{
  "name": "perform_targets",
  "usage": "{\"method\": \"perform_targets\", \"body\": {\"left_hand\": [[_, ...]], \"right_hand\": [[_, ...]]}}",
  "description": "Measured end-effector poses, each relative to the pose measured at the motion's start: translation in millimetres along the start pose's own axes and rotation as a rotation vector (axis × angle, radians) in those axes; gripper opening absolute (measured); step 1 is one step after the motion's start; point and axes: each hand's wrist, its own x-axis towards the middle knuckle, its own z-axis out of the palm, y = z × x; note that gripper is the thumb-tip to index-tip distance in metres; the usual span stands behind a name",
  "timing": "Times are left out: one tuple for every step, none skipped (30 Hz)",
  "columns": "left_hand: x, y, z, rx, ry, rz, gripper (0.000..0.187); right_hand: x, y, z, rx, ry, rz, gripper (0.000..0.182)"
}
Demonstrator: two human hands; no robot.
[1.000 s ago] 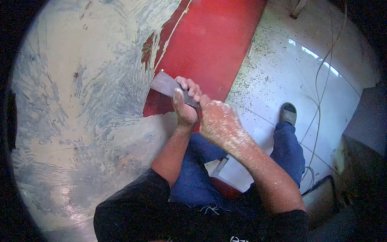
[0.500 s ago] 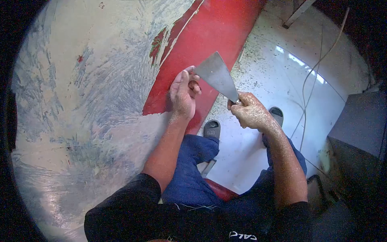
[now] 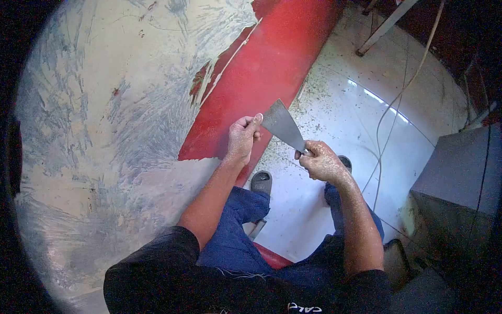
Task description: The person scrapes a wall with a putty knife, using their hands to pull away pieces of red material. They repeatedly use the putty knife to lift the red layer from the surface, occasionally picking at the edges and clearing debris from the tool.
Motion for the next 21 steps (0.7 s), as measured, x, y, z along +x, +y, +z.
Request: {"method": "perform_targets", "body": {"left_hand": [[0,-2,2,0.09,0.042,0.026,0.023],[0,-3,3,0.18,0.083,0.054,0.025],[2,-5,5,0.271,0.125,0.085,0.027],[3,-9,5,0.345,0.141,0.163,0.027],[4,-15,6,0.42,0.157,0.247,0.028],[6,-17,8,0.495,0.172,0.335,0.029],[6,-19,12,0.536,0.196,0.363,0.029],[6,-21,15,0.577,0.221,0.392,0.03],[5,-22,15,0.619,0.248,0.421,0.03],[5,-21,15,0.66,0.231,0.327,0.02],[8,-25,17,0.539,0.215,0.314,0.015],[13,-35,18,0.419,0.198,0.298,0.013],[18,-43,18,0.297,0.181,0.28,0.015],[21,-50,15,0.357,0.113,0.237,0.041],[17,-48,21,0.334,0.124,0.178,0.047],[11,-44,29,0.31,0.137,0.117,0.052],[6,-42,36,0.283,0.148,0.055,0.058],[8,-56,31,0.272,0.042,0.032,0.065],[6,-60,31,0.24,0.0,-0.031,0.065],[5,-64,31,0.207,-0.045,-0.091,0.065],[2,-63,35,0.175,-0.091,-0.152,0.065]], "right_hand": [[0,1,0,-0.012,0.019,0.008,0.017],[0,2,-1,-0.025,0.038,0.013,0.018],[3,8,-2,-0.088,0.07,-0.032,0.019],[6,16,-3,-0.149,0.101,-0.078,0.02],[7,21,-4,-0.208,0.136,-0.128,0.021],[1,15,-3,-0.273,0.183,-0.092,0.022],[-1,16,-4,-0.374,0.236,-0.139,0.022],[-1,20,-3,-0.476,0.288,-0.115,0.024],[0,25,-1,-0.577,0.337,-0.09,0.025],[0,30,0,-0.625,0.357,-0.085,0.026],[1,35,0,-0.675,0.378,-0.078,0.026],[1,38,-1,-0.725,0.399,-0.07,0.026],[-1,37,-1,-0.716,0.389,-0.06,0.025],[-5,35,-3,-0.707,0.378,-0.048,0.024],[-7,34,-4,-0.699,0.365,-0.035,0.023],[-7,38,-4,-0.702,0.372,-0.047,0.022],[-6,42,-5,-0.706,0.379,-0.057,0.02],[-7,46,-6,-0.711,0.389,-0.067,0.019],[-9,45,-7,-0.731,0.375,-0.054,0.019],[-11,43,-9,-0.751,0.364,-0.042,0.019],[-13,42,-10,-0.77,0.355,-0.03,0.019]]}}
